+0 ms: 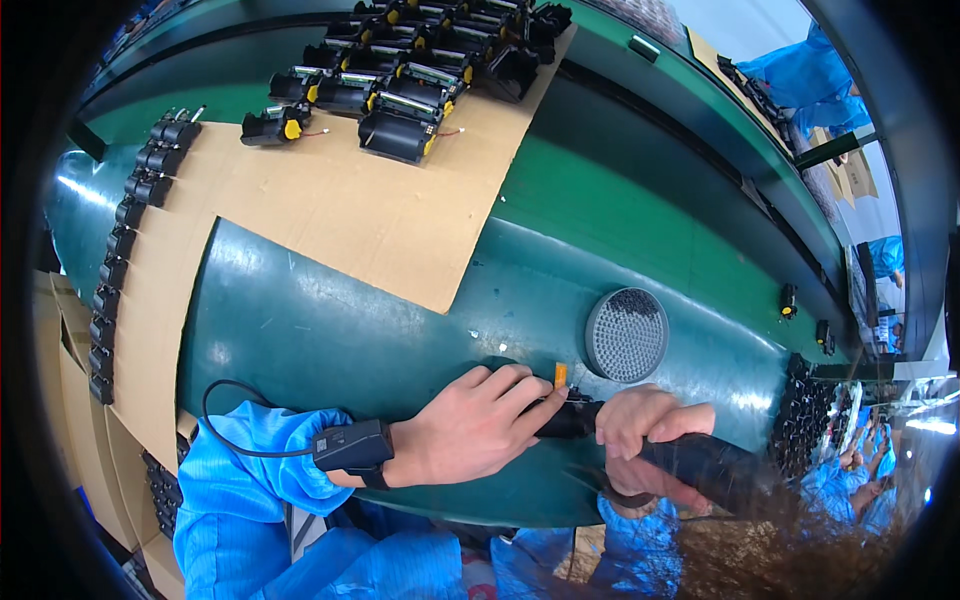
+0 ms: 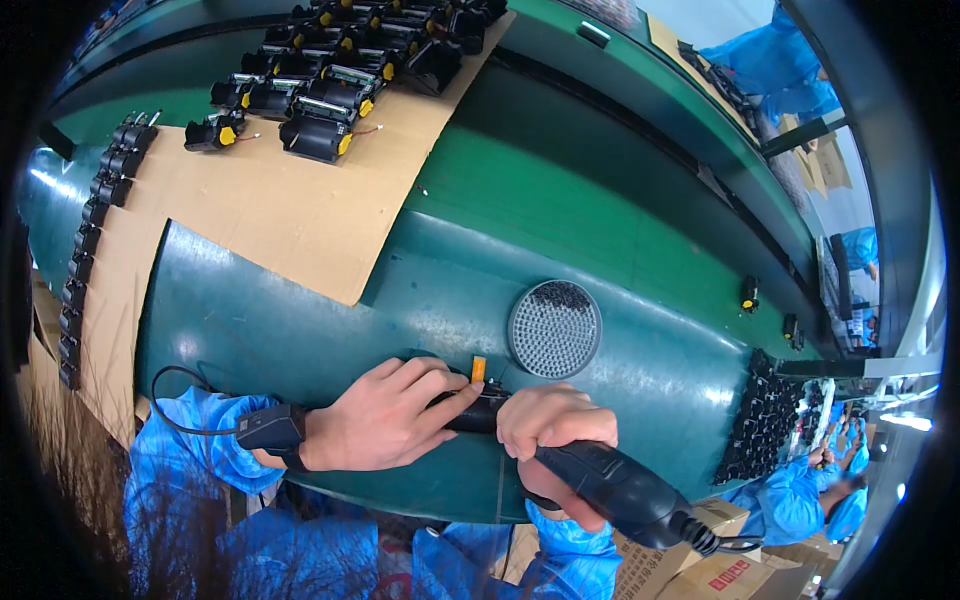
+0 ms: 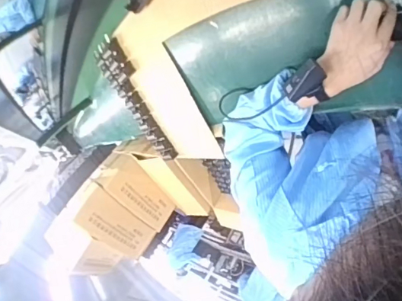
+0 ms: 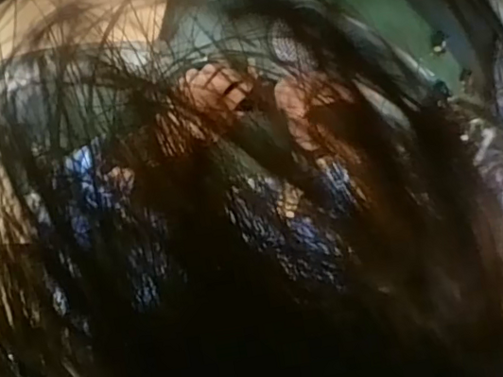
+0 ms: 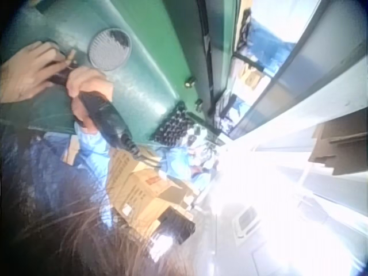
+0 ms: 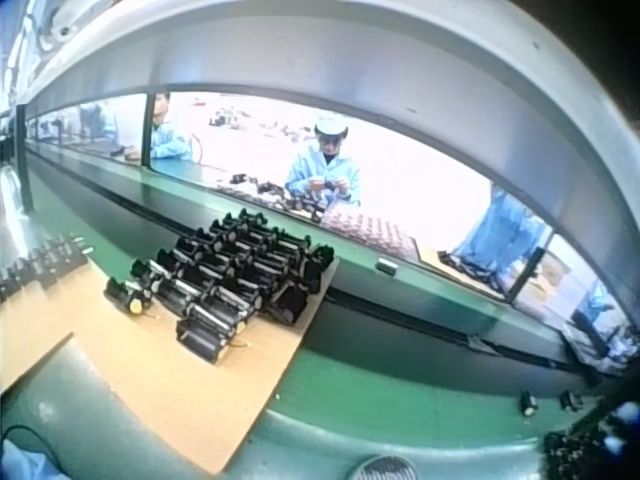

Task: The person uses an electric screwdriver to fasten screws onto a plastic electronic housing, then picks up and places the assembled units into a cardboard box on an assembly line.

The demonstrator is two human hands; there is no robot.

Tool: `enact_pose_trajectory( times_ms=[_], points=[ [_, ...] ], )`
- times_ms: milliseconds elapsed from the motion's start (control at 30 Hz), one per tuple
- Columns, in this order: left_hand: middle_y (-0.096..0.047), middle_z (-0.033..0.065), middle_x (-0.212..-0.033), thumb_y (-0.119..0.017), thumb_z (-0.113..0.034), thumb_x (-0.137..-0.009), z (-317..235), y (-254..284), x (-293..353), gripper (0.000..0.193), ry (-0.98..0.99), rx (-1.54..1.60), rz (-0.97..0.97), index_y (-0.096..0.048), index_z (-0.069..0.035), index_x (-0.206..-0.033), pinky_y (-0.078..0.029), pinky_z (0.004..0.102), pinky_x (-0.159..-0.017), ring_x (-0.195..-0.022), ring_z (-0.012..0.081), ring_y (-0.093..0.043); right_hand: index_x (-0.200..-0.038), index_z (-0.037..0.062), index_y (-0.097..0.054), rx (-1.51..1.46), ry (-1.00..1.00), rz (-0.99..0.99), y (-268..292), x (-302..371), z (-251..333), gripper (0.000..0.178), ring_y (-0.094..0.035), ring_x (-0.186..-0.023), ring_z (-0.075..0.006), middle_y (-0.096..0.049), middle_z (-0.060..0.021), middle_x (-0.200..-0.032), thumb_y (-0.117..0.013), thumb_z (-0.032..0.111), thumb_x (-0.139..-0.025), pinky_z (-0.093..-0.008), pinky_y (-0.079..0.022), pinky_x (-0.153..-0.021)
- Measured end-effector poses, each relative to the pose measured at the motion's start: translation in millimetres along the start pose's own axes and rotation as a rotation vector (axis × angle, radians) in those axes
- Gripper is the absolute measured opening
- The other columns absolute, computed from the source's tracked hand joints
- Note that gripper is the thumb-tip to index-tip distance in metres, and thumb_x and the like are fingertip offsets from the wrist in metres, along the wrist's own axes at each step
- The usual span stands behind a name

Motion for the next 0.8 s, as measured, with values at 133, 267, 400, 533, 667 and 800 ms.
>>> enact_pose_trajectory(
  times_ms=[133,267,400,533,667,800],
  points=[
    [-0.059,0.008,-0.125,-0.079,-0.026,-0.08,2.2,0.4,-0.3,0.065,-0.001,0.023,0.013,-0.061,-0.003,-0.137,-0.05,0.0371,-0.088,-0.115,0.0258,-0.057,-0.104,0.0036,-0.051,0.016,0.032,0.065,1.9,-1.2,-7.2,0.08,-0.057,-0.054,-0.0187,-0.058,-0.0063,-0.07,-0.069,0.078,-0.081,-0.0349,-0.05,-0.049],
    [-0.059,0.0087,-0.127,-0.078,-0.029,-0.08,1.4,1.4,0.8,0.064,0.01,0.043,-0.022,-0.061,-0.003,-0.137,-0.05,0.0376,-0.09,-0.115,0.0258,-0.057,-0.101,0.0095,-0.045,0.029,-0.008,-0.005,2.5,0.4,-6.0,0.079,-0.052,-0.049,-0.0167,-0.053,-0.0028,-0.067,-0.062,0.084,-0.079,-0.034,-0.048,-0.045],
    [-0.059,0.0087,-0.129,-0.078,-0.031,-0.081,3.0,1.8,0.0,0.063,0.015,0.028,-0.042,-0.061,-0.003,-0.136,-0.051,0.0376,-0.09,-0.116,0.0257,-0.057,-0.104,0.0067,-0.047,0.051,0.022,0.065,2.1,-1.5,-9.1,0.082,-0.053,-0.05,-0.0168,-0.054,-0.0044,-0.067,-0.062,0.084,-0.079,-0.0341,-0.048,-0.046],
    [-0.059,0.0082,-0.128,-0.077,-0.032,-0.084,4.4,3.9,-0.1,0.062,0.008,0.004,-0.026,-0.061,-0.005,-0.137,-0.051,0.0371,-0.089,-0.115,0.0255,-0.057,-0.112,0.0061,-0.048,0.057,-0.067,-0.141,0.5,0.8,-2.8,0.087,-0.053,-0.053,-0.0177,-0.054,-0.0058,-0.068,-0.057,0.087,-0.081,-0.0355,-0.049,-0.051],
    [-0.059,0.0079,-0.126,-0.077,-0.032,-0.085,4.8,2.2,0.5,0.061,0.014,-0.016,-0.012,-0.06,-0.006,-0.138,-0.051,0.0369,-0.088,-0.115,0.0252,-0.057,-0.116,0.0098,-0.047,-0.008,-0.015,-0.21,7.9,-23.7,27.1,0.087,-0.053,-0.056,-0.0187,-0.054,-0.0062,-0.073,-0.048,0.091,-0.084,-0.0374,-0.048,-0.054],
    [-0.059,0.0078,-0.127,-0.077,-0.032,-0.085,3.9,7.9,0.3,0.062,0.014,0.009,-0.01,-0.06,-0.006,-0.138,-0.05,0.0369,-0.088,-0.115,0.0254,-0.057,-0.114,0.0077,-0.049,0.104,-0.024,-0.226,43.4,-44.2,35.0,0.089,-0.052,-0.059,-0.0211,-0.053,-0.0081,-0.074,-0.038,0.092,-0.087,-0.0385,-0.046,-0.057]
  ],
)
Point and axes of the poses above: each hand's wrist, its own x-axis away from the middle knuckle, its own y-axis out of the back of the hand, z = x × y, the point moved 2 cm from there along -x, towards the middle knuckle
